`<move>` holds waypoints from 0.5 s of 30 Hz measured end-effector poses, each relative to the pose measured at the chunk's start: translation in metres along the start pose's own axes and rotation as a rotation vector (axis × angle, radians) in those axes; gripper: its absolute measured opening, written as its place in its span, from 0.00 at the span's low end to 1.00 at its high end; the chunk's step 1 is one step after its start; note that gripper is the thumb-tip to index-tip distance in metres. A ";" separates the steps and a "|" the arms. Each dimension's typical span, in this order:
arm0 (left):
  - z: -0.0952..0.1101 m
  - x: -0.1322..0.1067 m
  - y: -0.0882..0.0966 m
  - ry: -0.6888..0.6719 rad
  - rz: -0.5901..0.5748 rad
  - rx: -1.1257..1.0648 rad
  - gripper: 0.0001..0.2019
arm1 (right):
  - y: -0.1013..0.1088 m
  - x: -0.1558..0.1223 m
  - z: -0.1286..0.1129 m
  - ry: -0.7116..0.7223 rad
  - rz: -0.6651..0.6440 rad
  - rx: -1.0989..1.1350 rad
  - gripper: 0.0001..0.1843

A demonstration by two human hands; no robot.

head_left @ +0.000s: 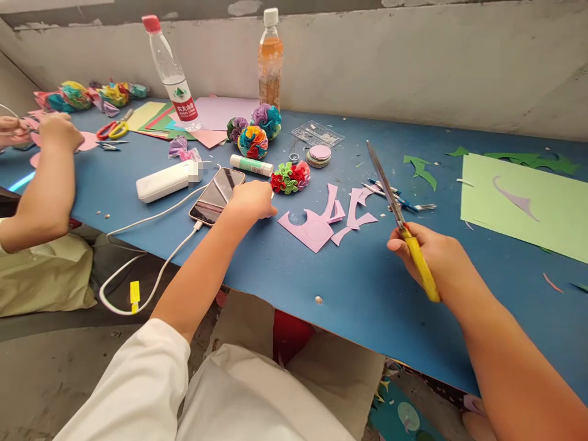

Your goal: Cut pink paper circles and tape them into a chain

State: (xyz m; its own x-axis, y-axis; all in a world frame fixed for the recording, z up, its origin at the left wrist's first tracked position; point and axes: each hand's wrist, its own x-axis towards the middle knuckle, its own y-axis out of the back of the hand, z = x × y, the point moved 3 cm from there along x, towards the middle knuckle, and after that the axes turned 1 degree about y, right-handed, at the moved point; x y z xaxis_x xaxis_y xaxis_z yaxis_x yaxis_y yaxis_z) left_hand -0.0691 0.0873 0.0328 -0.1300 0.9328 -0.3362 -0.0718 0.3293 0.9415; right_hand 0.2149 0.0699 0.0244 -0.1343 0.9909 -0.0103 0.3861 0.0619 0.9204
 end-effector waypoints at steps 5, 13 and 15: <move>0.001 -0.005 0.005 0.048 0.069 0.027 0.15 | 0.002 -0.003 -0.003 -0.001 -0.054 0.014 0.45; 0.035 -0.013 0.003 -0.427 0.052 -0.183 0.25 | -0.004 0.002 0.009 0.049 0.002 0.073 0.41; 0.044 -0.011 -0.003 -0.526 -0.036 -0.168 0.31 | -0.004 0.003 0.010 0.051 0.002 0.085 0.40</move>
State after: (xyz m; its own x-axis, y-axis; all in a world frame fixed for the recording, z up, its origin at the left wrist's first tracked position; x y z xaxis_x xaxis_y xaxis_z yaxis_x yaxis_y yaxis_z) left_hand -0.0235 0.0828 0.0350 0.3842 0.8829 -0.2698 -0.2296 0.3744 0.8984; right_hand 0.2223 0.0734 0.0170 -0.1789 0.9838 0.0139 0.4623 0.0715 0.8838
